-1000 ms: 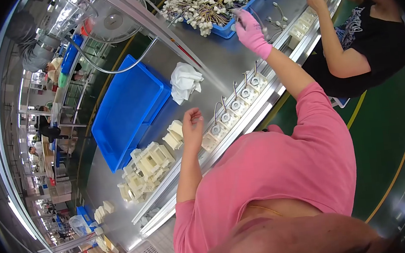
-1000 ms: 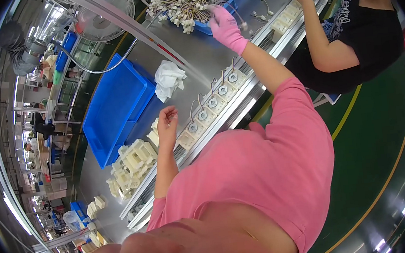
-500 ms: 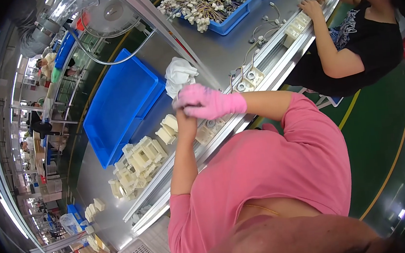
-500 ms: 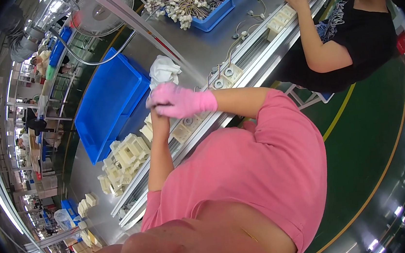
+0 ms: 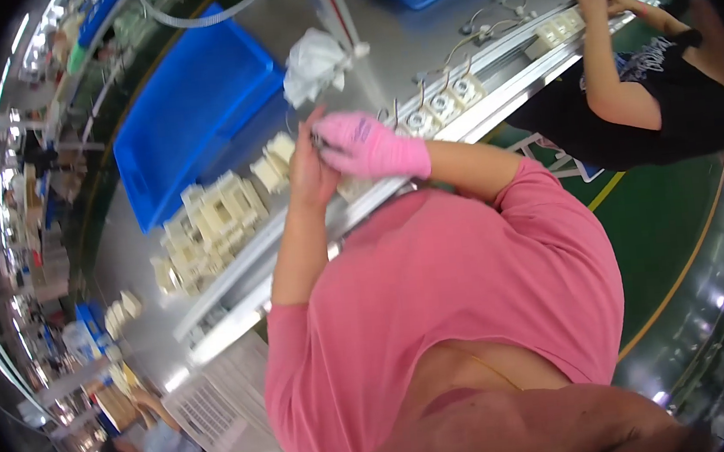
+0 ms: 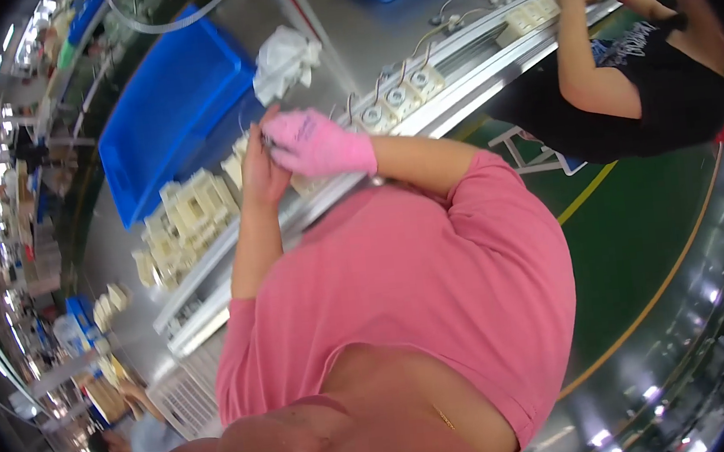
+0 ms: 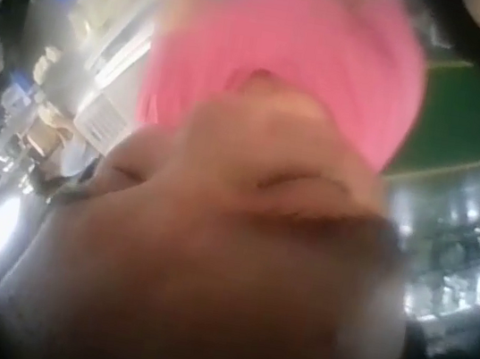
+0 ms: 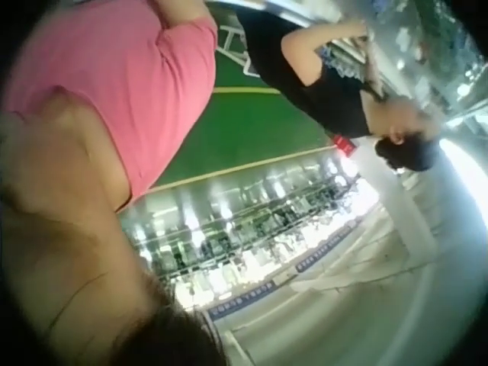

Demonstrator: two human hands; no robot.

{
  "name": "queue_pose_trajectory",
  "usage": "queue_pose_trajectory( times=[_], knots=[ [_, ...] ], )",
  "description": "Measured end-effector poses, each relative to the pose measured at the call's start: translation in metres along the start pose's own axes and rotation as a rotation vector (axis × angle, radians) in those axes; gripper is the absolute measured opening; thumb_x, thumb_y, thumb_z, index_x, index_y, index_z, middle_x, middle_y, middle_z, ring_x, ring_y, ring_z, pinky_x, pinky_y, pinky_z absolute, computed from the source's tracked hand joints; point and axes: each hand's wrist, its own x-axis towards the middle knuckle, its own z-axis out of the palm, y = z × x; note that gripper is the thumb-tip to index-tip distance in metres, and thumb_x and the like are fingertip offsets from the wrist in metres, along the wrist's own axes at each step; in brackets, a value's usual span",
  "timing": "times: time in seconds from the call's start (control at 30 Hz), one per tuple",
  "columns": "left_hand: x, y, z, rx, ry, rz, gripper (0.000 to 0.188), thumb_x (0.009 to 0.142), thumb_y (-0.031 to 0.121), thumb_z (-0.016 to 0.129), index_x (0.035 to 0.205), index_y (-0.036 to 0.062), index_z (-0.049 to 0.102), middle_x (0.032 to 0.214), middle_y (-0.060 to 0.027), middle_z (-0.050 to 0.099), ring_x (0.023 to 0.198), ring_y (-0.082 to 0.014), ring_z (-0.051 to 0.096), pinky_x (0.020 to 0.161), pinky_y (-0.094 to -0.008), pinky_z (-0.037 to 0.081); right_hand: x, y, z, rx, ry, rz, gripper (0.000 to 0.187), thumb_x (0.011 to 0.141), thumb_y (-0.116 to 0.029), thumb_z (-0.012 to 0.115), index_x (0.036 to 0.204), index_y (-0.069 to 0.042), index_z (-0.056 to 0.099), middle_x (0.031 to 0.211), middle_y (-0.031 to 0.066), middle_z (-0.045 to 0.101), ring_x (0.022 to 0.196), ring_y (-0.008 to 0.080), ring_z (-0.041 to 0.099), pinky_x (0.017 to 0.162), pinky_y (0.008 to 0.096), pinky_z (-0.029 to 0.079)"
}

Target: The person assembles electronic wiring harnesses by hand, inserting individual wires into connectors.

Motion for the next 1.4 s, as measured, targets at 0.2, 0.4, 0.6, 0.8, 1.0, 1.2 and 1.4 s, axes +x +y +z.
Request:
queue_pose_trajectory(
  times=[0.2,0.4,0.6,0.8,1.0,1.2,1.4],
  knots=[
    [-0.007,0.006,-0.028,0.988,0.317,0.274,0.034,0.089,0.032,0.046,0.08,0.0012,0.056,0.071,-0.0041,0.054,0.063,-0.0123,0.049,0.057,-0.0263,0.04,0.01,-0.001,-0.021,0.085,-0.221,0.152,0.025,0.077,-0.019,0.055,0.095,-0.003,0.05,0.079,0.0147,0.053,0.073,0.0317,0.053,0.064,0.0366,0.042],
    [-0.032,-0.004,-0.044,1.382,0.128,0.483,0.026,0.083,0.025,0.052,0.075,0.0009,0.056,0.064,-0.0089,0.051,0.059,-0.0217,0.048,0.054,-0.0328,0.039,0.004,-0.001,-0.023,-0.012,-0.492,0.009,0.028,0.076,-0.029,0.055,0.094,-0.009,0.049,0.085,0.0116,0.055,0.08,0.0294,0.055,0.066,0.0386,0.044],
    [-0.046,-0.007,-0.057,1.658,0.014,0.543,0.016,0.077,0.019,0.054,0.078,0.0032,0.053,0.074,-0.0151,0.051,0.071,-0.0351,0.05,0.059,-0.0421,0.039,0.002,-0.001,-0.007,-0.214,-0.772,-0.136,0.024,0.076,-0.03,0.055,0.088,-0.01,0.05,0.079,0.009,0.056,0.078,0.027,0.057,0.065,0.0379,0.044],
    [-0.054,-0.018,-0.057,1.673,0.031,0.682,0.01,0.072,0.011,0.057,0.076,0.0031,0.052,0.074,-0.0131,0.049,0.07,-0.0329,0.049,0.057,-0.0417,0.038,0.007,-0.006,-0.006,-0.328,-0.936,-0.189,0.029,0.075,-0.032,0.055,0.092,-0.009,0.051,0.086,0.0086,0.056,0.08,0.0242,0.057,0.065,0.0378,0.043],
    [-0.049,-0.03,-0.053,1.593,0.134,0.762,0.016,0.072,0.007,0.054,0.087,0.0027,0.05,0.084,-0.0158,0.048,0.079,-0.0342,0.047,0.067,-0.0429,0.036,-0.028,-0.01,-0.001,-0.388,-0.518,-0.173,0.022,0.073,-0.023,0.056,0.089,-0.008,0.052,0.087,0.0082,0.051,0.083,0.0253,0.051,0.07,0.0379,0.04],
    [-0.046,-0.036,-0.066,1.576,0.059,0.713,0.018,0.072,0.003,0.051,0.09,0.0015,0.049,0.089,-0.0177,0.046,0.086,-0.0357,0.044,0.073,-0.0445,0.032,-0.033,-0.021,0.007,-0.263,-0.193,-0.116,0.019,0.069,-0.02,0.056,0.084,-0.009,0.054,0.082,0.0086,0.052,0.078,0.0267,0.052,0.066,0.0407,0.04],
    [-0.044,-0.035,-0.057,1.675,0.066,0.81,0.018,0.071,0.003,0.051,0.089,0.0,0.047,0.085,-0.0184,0.044,0.082,-0.0362,0.043,0.071,-0.043,0.032,-0.038,-0.019,0.009,-0.347,-0.333,-0.002,0.016,0.069,-0.024,0.057,0.074,-0.01,0.053,0.077,0.0091,0.048,0.072,0.026,0.051,0.061,0.0388,0.037]
  ],
)
